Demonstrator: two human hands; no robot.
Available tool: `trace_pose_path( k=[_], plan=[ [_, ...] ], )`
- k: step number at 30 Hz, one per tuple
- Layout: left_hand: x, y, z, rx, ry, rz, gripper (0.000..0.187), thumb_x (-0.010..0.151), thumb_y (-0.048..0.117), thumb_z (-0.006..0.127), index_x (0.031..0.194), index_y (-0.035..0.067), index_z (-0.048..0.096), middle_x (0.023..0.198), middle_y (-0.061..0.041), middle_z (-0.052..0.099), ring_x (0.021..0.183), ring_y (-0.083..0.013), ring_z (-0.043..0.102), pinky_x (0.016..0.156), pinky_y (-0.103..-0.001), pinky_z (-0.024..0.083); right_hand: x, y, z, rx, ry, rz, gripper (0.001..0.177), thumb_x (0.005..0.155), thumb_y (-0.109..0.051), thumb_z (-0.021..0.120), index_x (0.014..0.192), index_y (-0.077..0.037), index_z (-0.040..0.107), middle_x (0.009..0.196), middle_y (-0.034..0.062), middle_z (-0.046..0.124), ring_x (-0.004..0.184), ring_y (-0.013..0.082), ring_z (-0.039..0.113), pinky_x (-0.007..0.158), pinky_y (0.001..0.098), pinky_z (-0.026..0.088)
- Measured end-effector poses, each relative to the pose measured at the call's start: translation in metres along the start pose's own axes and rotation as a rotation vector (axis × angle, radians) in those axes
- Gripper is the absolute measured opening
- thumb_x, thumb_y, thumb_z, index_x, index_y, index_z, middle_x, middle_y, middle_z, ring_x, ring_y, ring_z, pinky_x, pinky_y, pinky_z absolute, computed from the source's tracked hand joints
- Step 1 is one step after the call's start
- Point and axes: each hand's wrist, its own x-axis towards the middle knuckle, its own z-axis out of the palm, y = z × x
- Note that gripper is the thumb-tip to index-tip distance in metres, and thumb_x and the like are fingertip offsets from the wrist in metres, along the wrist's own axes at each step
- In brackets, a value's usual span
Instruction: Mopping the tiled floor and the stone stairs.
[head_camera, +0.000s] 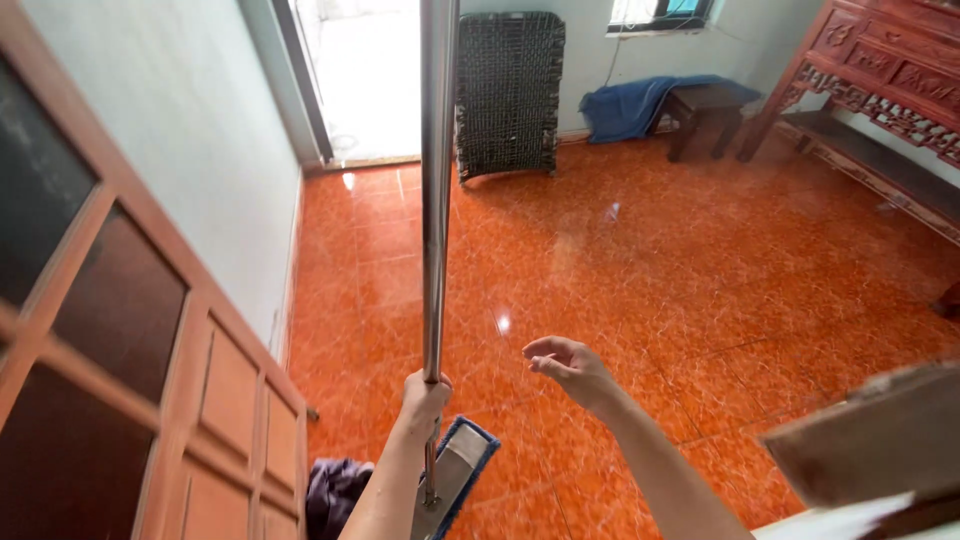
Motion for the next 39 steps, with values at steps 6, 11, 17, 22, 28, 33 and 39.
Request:
trace_pose_path(
  k=[6, 11, 17, 22, 28, 33, 39],
  plan=[
    [0.150, 0.075, 0.042, -0.209, -0.127, 0.121, 0.017, 0.072, -0.014, 0.054, 0.077, 0.000, 0.063, 0.065, -0.007, 0.059, 0.057, -0.0165, 0.055, 0.051, -0.032, 0.040, 0.124, -0.020, -0.052, -0.002, 0.123, 0.035, 0.039, 0.092, -0.024, 0.062, 0.128, -0.009, 0.063, 0.122, 0.0043, 0.071, 0.110, 0.0158, 0.070, 0.098, 0.0335, 0.057],
    [0.283, 0.147, 0.085, -0.170, -0.135, 0.063, 0.016, 0.074, -0.011, 0.056, 0.079, 0.002, 0.063, 0.063, -0.007, 0.056, 0.055, -0.0176, 0.053, 0.049, -0.034, 0.036, 0.253, -0.014, -0.110, 0.019, 0.224, 0.062, 0.051, 0.087, -0.022, 0.063, 0.137, -0.011, 0.057, 0.118, 0.0081, 0.069, 0.105, 0.0172, 0.069, 0.093, 0.0359, 0.057],
    [0.466, 0.229, 0.161, -0.071, -0.142, 0.075, 0.016, 0.073, -0.010, 0.060, 0.083, 0.001, 0.066, 0.064, -0.008, 0.057, 0.057, -0.0168, 0.054, 0.050, -0.033, 0.038, 0.439, 0.008, -0.219, 0.061, 0.278, -0.037, 0.066, 0.087, -0.021, 0.061, 0.149, -0.009, 0.043, 0.104, 0.0085, 0.068, 0.090, 0.0155, 0.067, 0.075, 0.0301, 0.058],
    [0.589, 0.307, 0.196, -0.030, -0.111, 0.008, 0.019, 0.074, -0.009, 0.060, 0.085, 0.003, 0.069, 0.066, -0.006, 0.058, 0.058, -0.0169, 0.054, 0.050, -0.034, 0.038, 0.573, -0.052, -0.280, -0.096, 0.262, 0.094, 0.076, 0.087, -0.024, 0.061, 0.156, -0.009, 0.033, 0.090, 0.0051, 0.067, 0.076, 0.0128, 0.061, 0.062, 0.0284, 0.056],
    [0.729, 0.380, 0.223, -0.151, -0.109, 0.161, 0.020, 0.074, -0.010, 0.058, 0.090, -0.001, 0.067, 0.067, -0.007, 0.060, 0.059, -0.0168, 0.056, 0.050, -0.034, 0.040, 0.747, -0.059, -0.343, -0.076, 0.215, -0.009, 0.083, 0.085, -0.022, 0.063, 0.158, -0.014, 0.025, 0.085, 0.0039, 0.065, 0.076, 0.0139, 0.065, 0.071, 0.0304, 0.058],
    [0.852, 0.446, 0.268, -0.176, -0.157, 0.355, 0.054, 0.073, -0.006, 0.056, 0.124, 0.008, 0.062, 0.070, -0.002, 0.068, 0.064, -0.0096, 0.061, 0.056, -0.029, 0.048, 0.894, -0.065, -0.390, -0.399, 0.263, 0.151, 0.086, 0.089, -0.023, 0.063, 0.161, -0.020, 0.017, 0.093, 0.0023, 0.064, 0.091, 0.0159, 0.064, 0.087, 0.0371, 0.053],
    [1.058, 0.498, 0.336, -0.056, -0.117, 0.317, 0.041, 0.092, 0.028, 0.069, 0.125, 0.005, 0.069, 0.068, 0.001, 0.056, 0.058, -0.0091, 0.051, 0.054, -0.031, 0.041, 1.085, -0.068, -0.487, -0.494, 0.268, 0.105, 0.089, 0.087, -0.024, 0.066, 0.161, -0.023, 0.017, 0.097, 0.0043, 0.067, 0.095, 0.0190, 0.065, 0.093, 0.0367, 0.052]
  ],
)
